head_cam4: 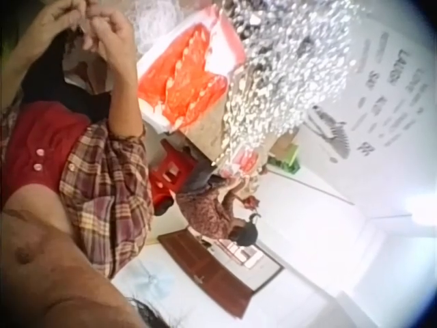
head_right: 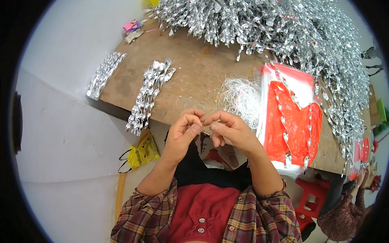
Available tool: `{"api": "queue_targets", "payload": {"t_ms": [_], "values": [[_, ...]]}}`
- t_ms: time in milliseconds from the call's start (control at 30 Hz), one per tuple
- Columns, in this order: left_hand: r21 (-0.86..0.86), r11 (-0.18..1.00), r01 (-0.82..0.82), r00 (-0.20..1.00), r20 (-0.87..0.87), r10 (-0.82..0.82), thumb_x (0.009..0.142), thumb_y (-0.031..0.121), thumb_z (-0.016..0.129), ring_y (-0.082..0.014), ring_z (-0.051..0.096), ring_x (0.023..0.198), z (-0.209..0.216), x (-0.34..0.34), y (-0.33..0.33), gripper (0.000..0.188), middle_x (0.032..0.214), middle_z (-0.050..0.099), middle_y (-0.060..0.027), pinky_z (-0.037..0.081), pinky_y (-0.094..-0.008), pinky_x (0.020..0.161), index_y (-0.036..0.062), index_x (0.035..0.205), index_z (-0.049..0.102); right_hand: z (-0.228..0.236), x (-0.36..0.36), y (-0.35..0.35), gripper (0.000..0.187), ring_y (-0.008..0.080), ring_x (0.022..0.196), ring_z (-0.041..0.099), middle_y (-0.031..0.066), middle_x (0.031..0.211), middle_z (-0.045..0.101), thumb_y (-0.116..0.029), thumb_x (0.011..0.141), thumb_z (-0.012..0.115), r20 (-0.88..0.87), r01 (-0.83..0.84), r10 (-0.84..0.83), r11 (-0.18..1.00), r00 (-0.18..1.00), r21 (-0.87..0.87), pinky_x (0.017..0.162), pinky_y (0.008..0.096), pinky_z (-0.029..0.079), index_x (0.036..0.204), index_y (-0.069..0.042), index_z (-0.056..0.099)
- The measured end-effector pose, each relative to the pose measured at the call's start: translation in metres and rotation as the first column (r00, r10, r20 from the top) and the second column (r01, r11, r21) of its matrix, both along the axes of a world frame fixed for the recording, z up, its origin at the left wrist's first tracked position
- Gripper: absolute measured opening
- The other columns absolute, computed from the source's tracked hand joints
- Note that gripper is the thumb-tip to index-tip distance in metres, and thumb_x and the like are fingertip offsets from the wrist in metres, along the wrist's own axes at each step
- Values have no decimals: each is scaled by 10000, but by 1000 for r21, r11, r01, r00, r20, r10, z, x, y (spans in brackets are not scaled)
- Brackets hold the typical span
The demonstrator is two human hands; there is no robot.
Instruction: Assembling small silver decorative components and packaging them on a workstation.
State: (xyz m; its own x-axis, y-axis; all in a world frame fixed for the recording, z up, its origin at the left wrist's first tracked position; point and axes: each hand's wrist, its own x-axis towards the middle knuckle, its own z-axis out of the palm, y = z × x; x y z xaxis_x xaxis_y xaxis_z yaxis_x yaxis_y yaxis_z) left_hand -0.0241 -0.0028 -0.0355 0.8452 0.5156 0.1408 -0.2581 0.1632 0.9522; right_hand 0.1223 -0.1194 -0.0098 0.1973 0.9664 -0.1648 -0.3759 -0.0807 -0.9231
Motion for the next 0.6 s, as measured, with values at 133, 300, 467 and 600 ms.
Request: {"api": "queue_targets", "payload": {"t_ms": [133,300,467,600], "values": [[106,994,-31,998,48,26,915,133,560,-98,488,936,0,9,-4,96,1169,464,-63,399,-243,833,44,946,545,-9,-2,1,134,34,535,500,-7,642,562,-169,901,573,87,-77,77,997,993,-6,464,171,352,969,-54,572],[-178,984,3,999,48,6,892,100,580,-108,501,940,-15,11,-16,121,1076,515,-71,418,-260,847,28,983,547,-1,-1,0,88,53,503,461,-14,613,497,-127,882,580,-129,115,-113,993,985,2,427,178,305,924,-57,549],[-138,985,107,994,-13,-110,897,57,569,-102,543,908,-23,13,-16,232,1010,556,-42,436,-248,825,14,1116,503,2,10,-6,93,64,506,441,7,621,484,-104,862,584,-221,154,-139,987,965,54,417,178,285,917,-51,531],[83,993,83,991,-109,-73,884,43,578,-76,532,778,-16,11,-4,156,929,534,-12,438,-219,689,3,1034,558,-9,30,-14,84,61,487,394,38,622,515,-108,866,572,-282,171,-137,980,950,101,420,171,276,917,-53,534]]}}
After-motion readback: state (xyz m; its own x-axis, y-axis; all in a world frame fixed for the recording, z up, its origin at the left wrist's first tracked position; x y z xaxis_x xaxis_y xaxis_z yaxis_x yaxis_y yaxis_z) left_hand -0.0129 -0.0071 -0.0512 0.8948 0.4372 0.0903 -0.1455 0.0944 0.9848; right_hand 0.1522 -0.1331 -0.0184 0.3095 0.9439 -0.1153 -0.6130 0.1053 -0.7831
